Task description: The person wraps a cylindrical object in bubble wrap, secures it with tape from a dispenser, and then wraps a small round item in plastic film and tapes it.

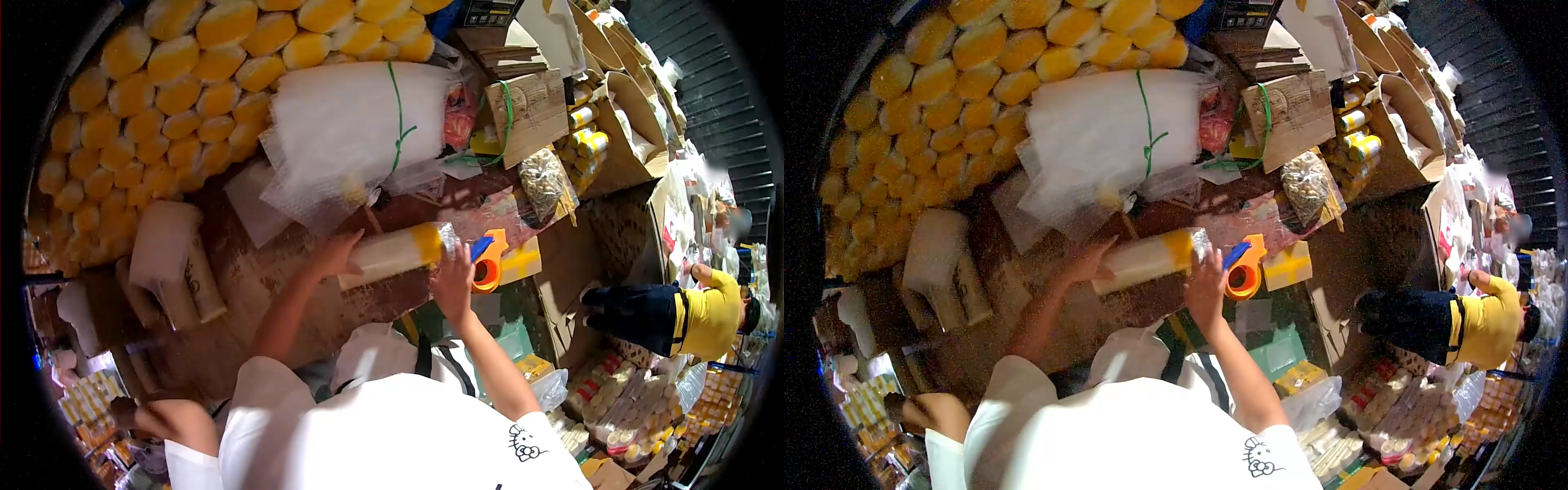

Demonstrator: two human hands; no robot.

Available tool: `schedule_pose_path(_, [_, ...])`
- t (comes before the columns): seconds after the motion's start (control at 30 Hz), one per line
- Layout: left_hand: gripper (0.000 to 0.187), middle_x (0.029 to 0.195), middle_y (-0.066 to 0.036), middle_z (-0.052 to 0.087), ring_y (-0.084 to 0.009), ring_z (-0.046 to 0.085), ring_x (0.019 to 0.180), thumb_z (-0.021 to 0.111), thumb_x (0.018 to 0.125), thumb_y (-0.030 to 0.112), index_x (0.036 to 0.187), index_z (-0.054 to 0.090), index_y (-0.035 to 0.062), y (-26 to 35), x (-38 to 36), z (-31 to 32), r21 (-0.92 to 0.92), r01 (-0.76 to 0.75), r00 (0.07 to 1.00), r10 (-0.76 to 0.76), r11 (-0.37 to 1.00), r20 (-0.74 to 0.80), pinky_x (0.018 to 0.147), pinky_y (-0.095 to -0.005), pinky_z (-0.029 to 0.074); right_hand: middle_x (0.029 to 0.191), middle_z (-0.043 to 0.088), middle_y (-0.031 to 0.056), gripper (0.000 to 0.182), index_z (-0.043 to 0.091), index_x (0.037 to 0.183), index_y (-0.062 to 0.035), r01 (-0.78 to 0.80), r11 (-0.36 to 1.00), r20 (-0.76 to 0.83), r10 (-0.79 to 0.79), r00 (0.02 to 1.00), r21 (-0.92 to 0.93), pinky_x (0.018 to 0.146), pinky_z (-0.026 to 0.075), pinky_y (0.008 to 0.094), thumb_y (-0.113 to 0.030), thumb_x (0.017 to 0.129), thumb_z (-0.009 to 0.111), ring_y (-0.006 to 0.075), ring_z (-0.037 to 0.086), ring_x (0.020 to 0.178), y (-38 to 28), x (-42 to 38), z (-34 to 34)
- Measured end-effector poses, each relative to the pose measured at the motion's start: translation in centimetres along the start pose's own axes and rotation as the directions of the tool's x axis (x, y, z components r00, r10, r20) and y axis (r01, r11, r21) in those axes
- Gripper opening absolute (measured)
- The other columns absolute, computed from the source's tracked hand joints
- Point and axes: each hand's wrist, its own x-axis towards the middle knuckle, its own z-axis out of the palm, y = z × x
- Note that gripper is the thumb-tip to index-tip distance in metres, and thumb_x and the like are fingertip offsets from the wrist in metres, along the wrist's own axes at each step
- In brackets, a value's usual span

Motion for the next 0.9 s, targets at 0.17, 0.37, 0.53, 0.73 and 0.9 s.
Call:
schedule_pose_path(0.17, [0.078, 0.118, -0.017, 0.049, -0.0299, 0.049, 0.103, 0.070, 0.065, 0.037, 0.129, 0.035, 0.0081, 0.7, 1.9, -2.6, -0.245, -0.099, 0.991, 0.119, 0.965, 0.066, 0.086, -0.0371, 0.039, 0.137, 0.021, 0.0155, 0.080, 0.027, 0.132, -0.0139, 0.183, 0.963, 0.123, -0.210, 0.970, 0.199, 0.096, 0.025, 0.0516, -0.022, 0.064, 0.069, 0.0345, 0.019, 0.126, -3.4, 3.4, -1.2])
schedule_pose_path(0.37, [0.042, 0.088, -0.016, 0.062, -0.0275, 0.060, 0.074, 0.062, 0.073, 0.016, 0.114, 0.053, 0.0111, 0.4, 1.3, 0.7, -0.375, -0.055, 0.986, -0.008, 0.925, -0.165, 0.066, -0.0338, 0.046, 0.137, 0.020, 0.0175, 0.073, 0.028, 0.130, -0.0101, -0.080, 0.887, 0.019, 0.080, 0.997, 0.455, 0.099, 0.021, 0.0502, -0.013, 0.067, 0.064, 0.0364, 0.020, 0.125, -7.4, -0.2, -1.3])
schedule_pose_path(0.53, [0.033, 0.079, -0.017, 0.060, -0.0326, 0.058, 0.071, 0.059, 0.074, 0.015, 0.106, 0.057, 0.0117, 2.0, 2.1, 5.1, -0.276, -0.183, 0.830, -0.002, 0.944, -0.557, 0.063, -0.0382, 0.046, 0.133, 0.028, 0.0185, 0.059, 0.037, 0.124, -0.0042, -0.076, 0.757, 0.029, 0.075, 0.997, 0.649, 0.095, 0.028, 0.0477, -0.011, 0.070, 0.058, 0.0358, 0.028, 0.122, -7.1, -5.3, -1.9])
schedule_pose_path(0.73, [0.023, 0.078, -0.018, 0.060, -0.0372, 0.057, 0.074, 0.056, 0.076, 0.019, 0.095, 0.058, 0.0068, 6.2, 3.6, 5.5, -0.177, -0.063, 0.743, -0.072, 0.982, -0.665, 0.065, -0.0438, 0.045, 0.121, 0.044, 0.0164, 0.035, 0.051, 0.105, -0.0009, 0.198, 0.837, 0.049, -0.258, 0.965, 0.509, 0.087, 0.036, 0.0427, -0.014, 0.073, 0.049, 0.0291, 0.042, 0.112, -6.9, -4.9, -1.0])
schedule_pose_path(0.9, [0.018, 0.073, -0.016, 0.059, -0.0370, 0.056, 0.068, 0.054, 0.077, 0.019, 0.089, 0.057, 0.0062, 8.8, 0.4, 2.5, 0.208, -0.170, 0.734, 0.264, 0.963, -0.626, 0.062, -0.0463, 0.043, 0.129, 0.038, 0.0128, 0.046, 0.045, 0.117, -0.0035, 0.215, 0.866, 0.030, -0.255, 0.966, 0.451, 0.091, 0.033, 0.0435, -0.019, 0.074, 0.049, 0.0247, 0.035, 0.120, -7.3, -5.3, -1.6])
